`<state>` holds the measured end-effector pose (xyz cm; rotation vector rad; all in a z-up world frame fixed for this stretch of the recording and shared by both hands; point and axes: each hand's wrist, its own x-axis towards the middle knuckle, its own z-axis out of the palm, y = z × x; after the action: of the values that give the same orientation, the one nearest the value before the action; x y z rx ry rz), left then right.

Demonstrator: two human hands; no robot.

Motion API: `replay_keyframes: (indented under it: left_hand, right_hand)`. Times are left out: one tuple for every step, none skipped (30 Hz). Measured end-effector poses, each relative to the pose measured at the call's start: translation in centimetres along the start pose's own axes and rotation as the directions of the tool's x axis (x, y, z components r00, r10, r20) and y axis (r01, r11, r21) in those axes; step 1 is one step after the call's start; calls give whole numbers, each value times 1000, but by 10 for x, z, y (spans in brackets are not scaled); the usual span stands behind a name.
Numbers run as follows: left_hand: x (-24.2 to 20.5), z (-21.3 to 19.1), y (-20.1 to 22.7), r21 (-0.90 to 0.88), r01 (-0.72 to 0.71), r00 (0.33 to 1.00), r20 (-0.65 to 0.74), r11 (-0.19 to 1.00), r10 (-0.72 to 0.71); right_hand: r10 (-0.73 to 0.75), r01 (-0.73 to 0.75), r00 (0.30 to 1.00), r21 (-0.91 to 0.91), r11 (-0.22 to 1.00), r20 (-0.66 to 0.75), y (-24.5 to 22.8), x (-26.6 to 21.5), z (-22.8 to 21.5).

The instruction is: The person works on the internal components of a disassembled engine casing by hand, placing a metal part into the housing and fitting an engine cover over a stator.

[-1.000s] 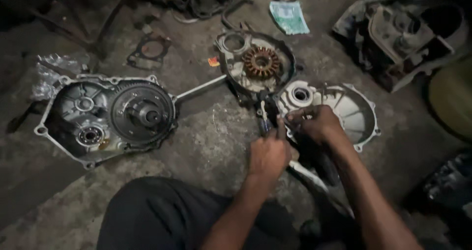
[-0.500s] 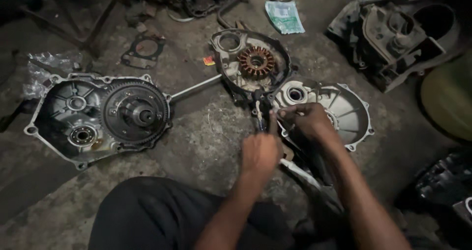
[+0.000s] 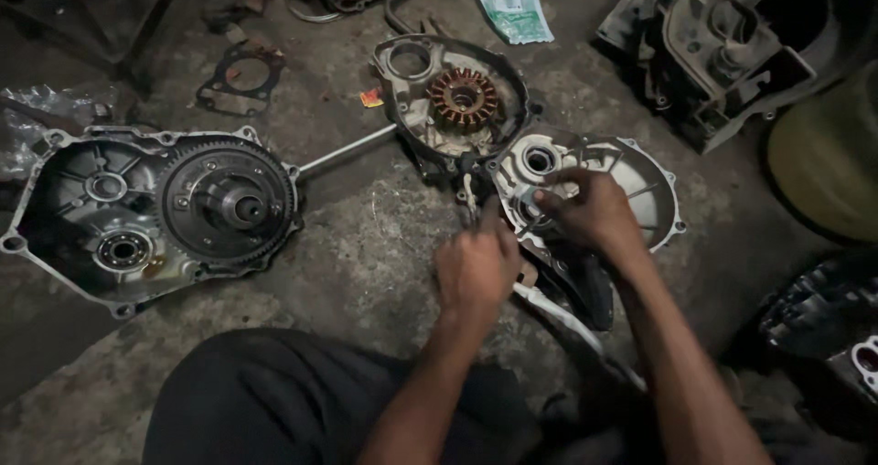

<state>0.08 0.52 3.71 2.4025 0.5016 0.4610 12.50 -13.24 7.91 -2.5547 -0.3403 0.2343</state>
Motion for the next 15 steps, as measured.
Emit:
replay_keyframes:
  left_hand:
    - [2, -5, 0, -35, 25, 999, -23, 999, -26]
    - [5, -8, 0, -71, 50, 998, -46, 996, -53]
    - [6, -9, 0, -110, 75, 994, -65, 991, -83]
    - [7, -10, 0, -126, 81, 995, -53, 989, -89]
    - [8, -10, 0, -141, 86, 995, -40, 986, -93]
    - [9, -9, 0, -157, 91, 995, -27, 983, -97]
    - [9, -8, 1, -161, 79, 995, -42, 984, -86]
    - [10, -7, 1, -165, 66, 995, -57, 984, -76]
    - [10, -7, 1, -168, 53, 995, -72, 984, -66]
    - [10, -7, 0, -170, 62, 996, -56, 984, -72]
    - [9, -7, 0, -173, 70, 996, -41, 982, -79]
    - [9, -7, 0, -175, 79, 996, -26, 981, -85]
    - [8, -7, 0, -167, 63, 997, -29, 984, -69]
    - [7, -6, 0, -159, 48, 998, -33, 986, -53]
    - [7, -5, -1, -149, 29, 999, -37, 988, -35]
  right_hand:
    - [2, -1, 999, -29, 1000, 38, -8, -2, -4]
    - [4, 0, 997, -59, 998, 76, -14, -3, -10]
    - [10, 1, 993, -92, 996, 115, -18, -4, -13]
    - [37, -27, 989, -70, 997, 144, -21, -6, -12]
    - [63, -56, 983, -49, 997, 173, -22, -9, -9]
    - [89, -85, 975, -28, 996, 202, -22, -11, -8]
    - [76, -78, 975, 1, 997, 208, -22, -11, -8]
    - [63, -71, 975, 30, 997, 214, -22, -10, -9]
    - [49, -63, 974, 59, 996, 219, -24, -9, -10]
    - [82, -102, 972, 77, 992, 219, -24, -8, -11]
    - [115, -138, 969, 94, 986, 219, -23, -8, -16]
    - [147, -175, 965, 111, 978, 219, -23, -8, -18]
    - [68, -94, 976, 115, 989, 208, -23, -8, -15]
    - [-11, -12, 980, 118, 993, 197, -23, -7, -12]
    - [-92, 71, 979, 122, 990, 184, -23, -5, -9]
